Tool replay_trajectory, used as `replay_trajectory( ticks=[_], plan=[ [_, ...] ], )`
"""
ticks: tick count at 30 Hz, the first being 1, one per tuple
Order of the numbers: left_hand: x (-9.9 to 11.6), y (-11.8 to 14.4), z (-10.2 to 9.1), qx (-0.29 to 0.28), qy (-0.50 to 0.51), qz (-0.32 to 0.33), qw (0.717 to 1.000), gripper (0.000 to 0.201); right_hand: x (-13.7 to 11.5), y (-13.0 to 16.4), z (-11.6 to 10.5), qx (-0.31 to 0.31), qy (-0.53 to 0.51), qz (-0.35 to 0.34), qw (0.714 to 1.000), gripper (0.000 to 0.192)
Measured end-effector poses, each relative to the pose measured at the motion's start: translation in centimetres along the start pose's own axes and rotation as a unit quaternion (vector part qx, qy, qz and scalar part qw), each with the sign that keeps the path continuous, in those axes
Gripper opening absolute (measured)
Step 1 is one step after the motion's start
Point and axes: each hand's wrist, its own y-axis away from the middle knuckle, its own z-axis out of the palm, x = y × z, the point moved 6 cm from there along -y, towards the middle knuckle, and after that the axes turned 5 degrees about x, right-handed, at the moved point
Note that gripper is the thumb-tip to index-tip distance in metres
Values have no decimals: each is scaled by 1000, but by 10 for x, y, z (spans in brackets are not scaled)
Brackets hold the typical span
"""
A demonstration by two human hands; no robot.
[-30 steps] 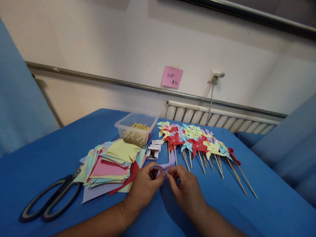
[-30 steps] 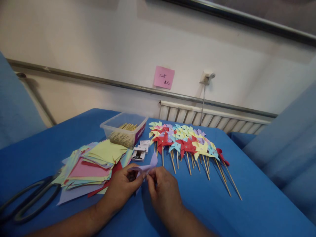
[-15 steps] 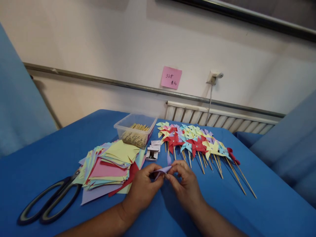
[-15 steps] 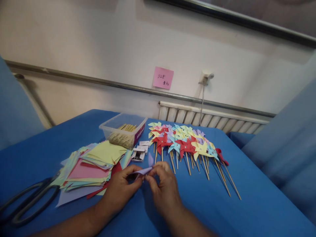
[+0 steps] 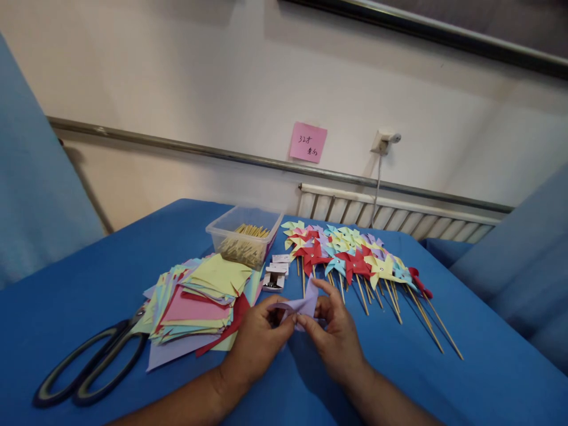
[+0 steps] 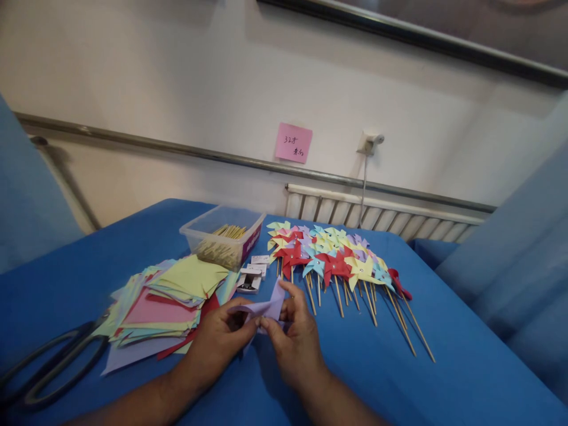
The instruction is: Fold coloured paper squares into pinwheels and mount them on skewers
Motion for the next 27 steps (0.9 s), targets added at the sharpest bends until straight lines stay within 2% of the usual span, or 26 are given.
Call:
replay_trajectory(
  ticks=[2,3,4,8,9,27],
  plan=[
    [0,1,0,0,-4,-8,1000,11,1,0,1,-7,-26,7,1000,69],
    [0,1,0,0,-9,-9,1000,11,1,-1,1,-8,-29,11,999,69],
    [0,2,-1,1,-15,-8,1000,10,2,-1,1,-11,-22,13,1000,64],
    [7,4,-1,-1,-47,18,999,6,0,-2,-1,-22,77,-3,997,15],
    [9,5,-1,-3,-51,23,998,6,-1,-1,-1,-25,96,-9,995,10],
    [12,5,-1,6,-36,10,999,8,-5,3,-3,-15,138,-30,990,7]
  ],
)
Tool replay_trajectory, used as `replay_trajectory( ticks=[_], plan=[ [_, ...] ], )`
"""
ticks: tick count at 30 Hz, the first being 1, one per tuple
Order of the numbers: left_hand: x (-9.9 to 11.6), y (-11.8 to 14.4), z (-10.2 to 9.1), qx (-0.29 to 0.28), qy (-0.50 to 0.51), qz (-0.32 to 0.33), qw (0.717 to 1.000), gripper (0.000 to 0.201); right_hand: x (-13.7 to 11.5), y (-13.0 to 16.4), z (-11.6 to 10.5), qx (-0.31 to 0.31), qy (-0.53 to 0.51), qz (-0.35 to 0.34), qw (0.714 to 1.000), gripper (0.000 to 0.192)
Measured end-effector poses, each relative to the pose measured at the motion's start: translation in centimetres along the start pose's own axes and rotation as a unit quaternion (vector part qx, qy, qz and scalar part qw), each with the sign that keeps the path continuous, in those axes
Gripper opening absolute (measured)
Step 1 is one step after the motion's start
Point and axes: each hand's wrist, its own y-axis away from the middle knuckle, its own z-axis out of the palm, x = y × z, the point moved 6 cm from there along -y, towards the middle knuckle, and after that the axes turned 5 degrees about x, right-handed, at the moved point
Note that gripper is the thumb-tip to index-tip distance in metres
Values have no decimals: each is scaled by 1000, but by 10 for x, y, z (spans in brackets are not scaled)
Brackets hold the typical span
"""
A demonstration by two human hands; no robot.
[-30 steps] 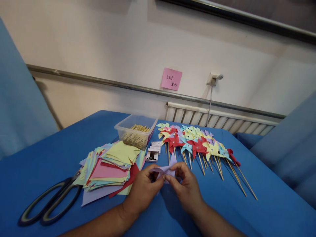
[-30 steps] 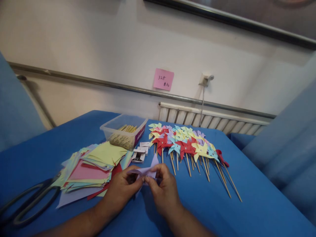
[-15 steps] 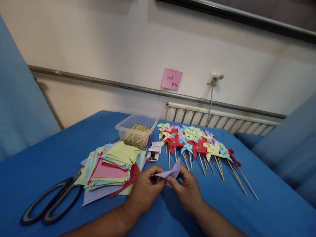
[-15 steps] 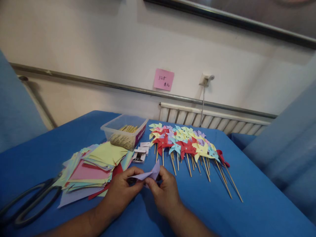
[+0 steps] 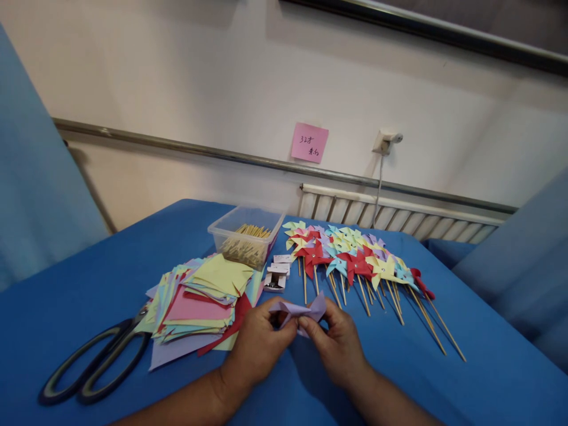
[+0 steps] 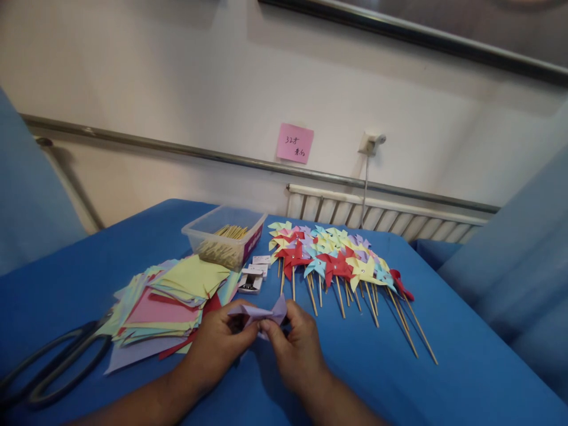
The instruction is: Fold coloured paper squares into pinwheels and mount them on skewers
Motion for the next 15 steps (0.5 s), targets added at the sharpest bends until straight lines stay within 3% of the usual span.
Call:
replay_trajectory(
  ticks=[9,15],
  plan=[
    [-1,-1,0,-3,-7,3,1000,12,0,1,1,2,5,3,1000,9],
    [0,1,-2,6,-19,-3,1000,6,3,-1,6,-22,-100,43,994,12]
  ],
)
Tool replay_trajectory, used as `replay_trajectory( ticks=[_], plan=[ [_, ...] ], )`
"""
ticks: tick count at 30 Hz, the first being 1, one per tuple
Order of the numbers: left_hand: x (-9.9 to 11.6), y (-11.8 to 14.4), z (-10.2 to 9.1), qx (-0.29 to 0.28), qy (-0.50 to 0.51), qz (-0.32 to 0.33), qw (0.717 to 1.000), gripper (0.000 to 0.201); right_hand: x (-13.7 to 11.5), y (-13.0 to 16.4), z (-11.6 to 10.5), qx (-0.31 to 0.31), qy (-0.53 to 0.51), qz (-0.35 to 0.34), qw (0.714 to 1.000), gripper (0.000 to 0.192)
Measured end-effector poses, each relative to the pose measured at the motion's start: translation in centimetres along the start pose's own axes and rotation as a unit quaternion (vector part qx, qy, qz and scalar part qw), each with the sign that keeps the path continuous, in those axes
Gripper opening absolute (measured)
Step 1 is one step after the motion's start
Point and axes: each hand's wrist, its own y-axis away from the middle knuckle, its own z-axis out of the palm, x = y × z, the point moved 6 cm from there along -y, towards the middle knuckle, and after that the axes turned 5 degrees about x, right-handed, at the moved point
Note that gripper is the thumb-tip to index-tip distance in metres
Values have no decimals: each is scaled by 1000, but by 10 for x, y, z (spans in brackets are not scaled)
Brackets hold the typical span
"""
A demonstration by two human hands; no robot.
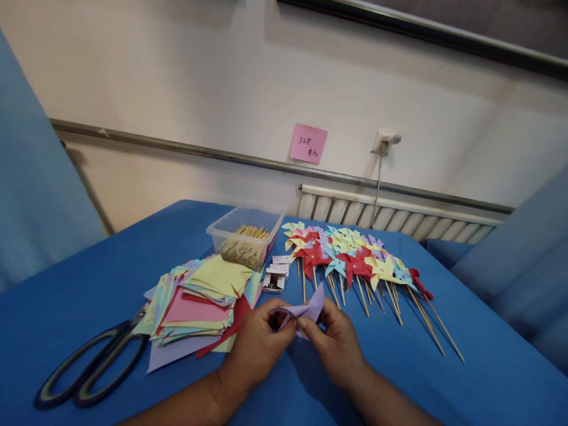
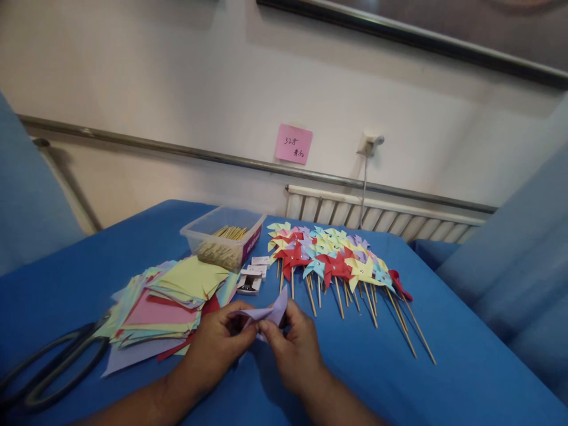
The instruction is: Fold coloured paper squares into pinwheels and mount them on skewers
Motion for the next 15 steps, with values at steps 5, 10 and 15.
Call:
replay_trajectory(
  ticks=[5,10,15],
  plan=[
    [6,3,1,-7,-11,15,1000,4,-2,1,0,11,-44,18,999,11],
    [5,3,1,-7,-18,20,1000,5,-1,2,-2,10,-19,12,1000,9],
    [3,3,0,-2,-26,32,999,5,-2,2,-4,10,20,-11,1000,8]
  ],
)
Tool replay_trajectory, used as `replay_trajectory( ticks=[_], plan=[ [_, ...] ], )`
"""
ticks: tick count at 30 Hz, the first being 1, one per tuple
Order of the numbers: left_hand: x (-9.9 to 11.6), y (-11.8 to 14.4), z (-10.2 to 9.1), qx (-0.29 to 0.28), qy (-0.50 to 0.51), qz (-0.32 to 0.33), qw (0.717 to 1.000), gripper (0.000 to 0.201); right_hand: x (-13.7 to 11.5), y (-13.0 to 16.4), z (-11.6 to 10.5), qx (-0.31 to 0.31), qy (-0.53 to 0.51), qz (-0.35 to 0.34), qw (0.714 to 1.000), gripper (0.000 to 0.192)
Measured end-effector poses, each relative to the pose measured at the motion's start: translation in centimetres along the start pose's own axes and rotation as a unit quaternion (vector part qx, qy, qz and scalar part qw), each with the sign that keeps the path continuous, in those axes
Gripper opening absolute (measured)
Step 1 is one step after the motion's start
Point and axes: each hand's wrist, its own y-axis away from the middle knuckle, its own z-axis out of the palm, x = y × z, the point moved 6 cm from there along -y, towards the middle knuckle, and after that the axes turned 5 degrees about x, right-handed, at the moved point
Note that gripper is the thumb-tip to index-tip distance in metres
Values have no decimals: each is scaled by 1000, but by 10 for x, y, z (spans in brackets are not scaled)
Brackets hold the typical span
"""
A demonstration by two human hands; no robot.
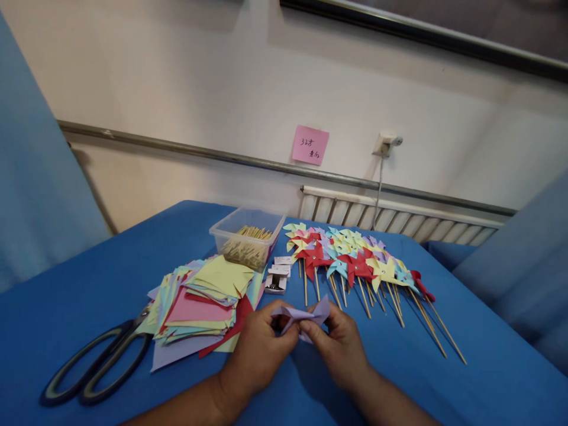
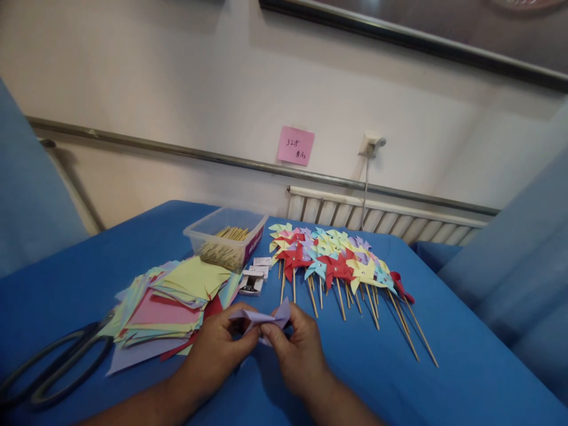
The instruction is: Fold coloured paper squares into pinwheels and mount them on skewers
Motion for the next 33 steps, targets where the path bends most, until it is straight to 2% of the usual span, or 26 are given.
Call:
replay_trajectory(
  ticks=[9,16,20,25,29,33],
  plan=[
    [1,1,1,-6,13,-11,1000,5,-1,1,-2,-1,30,-10,999,10],
    [-8,0,5,-4,61,-14,998,8,4,2,-3,21,32,-20,999,11],
    [-15,-2,10,-31,121,-23,992,12,8,-1,2,26,-59,18,998,13],
    [-21,-6,11,-32,168,-67,983,16,13,-2,7,5,-190,67,979,21],
    [-19,-8,11,-30,195,-86,977,17,13,-2,9,-27,-217,89,972,29],
    [-19,-10,11,-24,184,-96,978,18,17,-4,10,-12,-202,96,975,31]
  ],
)
